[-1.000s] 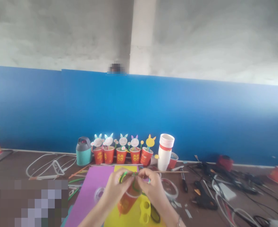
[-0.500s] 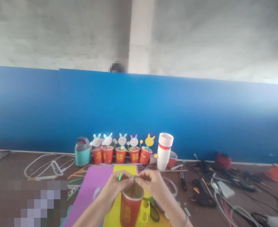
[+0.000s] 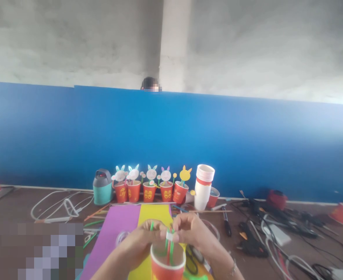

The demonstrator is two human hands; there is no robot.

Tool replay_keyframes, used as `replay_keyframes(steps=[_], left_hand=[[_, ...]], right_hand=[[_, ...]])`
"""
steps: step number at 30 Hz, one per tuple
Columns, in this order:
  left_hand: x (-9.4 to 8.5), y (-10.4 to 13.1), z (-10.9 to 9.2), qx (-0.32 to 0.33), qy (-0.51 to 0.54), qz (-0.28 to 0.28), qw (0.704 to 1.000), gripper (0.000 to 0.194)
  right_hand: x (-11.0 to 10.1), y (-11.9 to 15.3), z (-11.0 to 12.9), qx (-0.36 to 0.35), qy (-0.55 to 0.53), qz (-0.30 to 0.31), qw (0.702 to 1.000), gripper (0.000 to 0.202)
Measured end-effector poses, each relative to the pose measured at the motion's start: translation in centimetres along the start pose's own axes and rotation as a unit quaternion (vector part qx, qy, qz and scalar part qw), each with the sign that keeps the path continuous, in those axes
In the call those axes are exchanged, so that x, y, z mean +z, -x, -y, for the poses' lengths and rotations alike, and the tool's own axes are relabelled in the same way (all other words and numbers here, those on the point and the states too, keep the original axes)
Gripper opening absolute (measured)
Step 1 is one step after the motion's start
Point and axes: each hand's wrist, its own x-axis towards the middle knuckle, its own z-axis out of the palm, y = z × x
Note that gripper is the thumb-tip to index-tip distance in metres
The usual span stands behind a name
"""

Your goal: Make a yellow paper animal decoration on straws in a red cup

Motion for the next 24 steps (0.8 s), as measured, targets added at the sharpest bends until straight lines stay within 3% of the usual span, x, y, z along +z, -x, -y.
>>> replay_keyframes(steps=[6,14,20,24], left_hand=[[0.7,0.2,0.4,-0.028,0.033,-0.025,0.999,0.041],[0.2,-0.8,0.0,0.047,-0.019,-0.031,0.998,0.03],[0.5,-0.9,-0.1,0.028,-0.068,0.017,0.997,0.023],[0.3,-1.5,0.5,0.029,-0.152,-0.074,0.985,0.018]], right_hand=[[0.2,-0.5,-0.9,-0.034,-0.043,0.044,0.998,0.042],[-0.9,-1.4,-1.2,-0.014,-0.01,-0.036,0.999,0.043],[-1.6,-1.8,-2.2,-0.027,0.03,-0.062,0.997,0.041],[-1.8,-2.2,-2.4,-0.022,0.137,-0.097,0.986,0.035]])
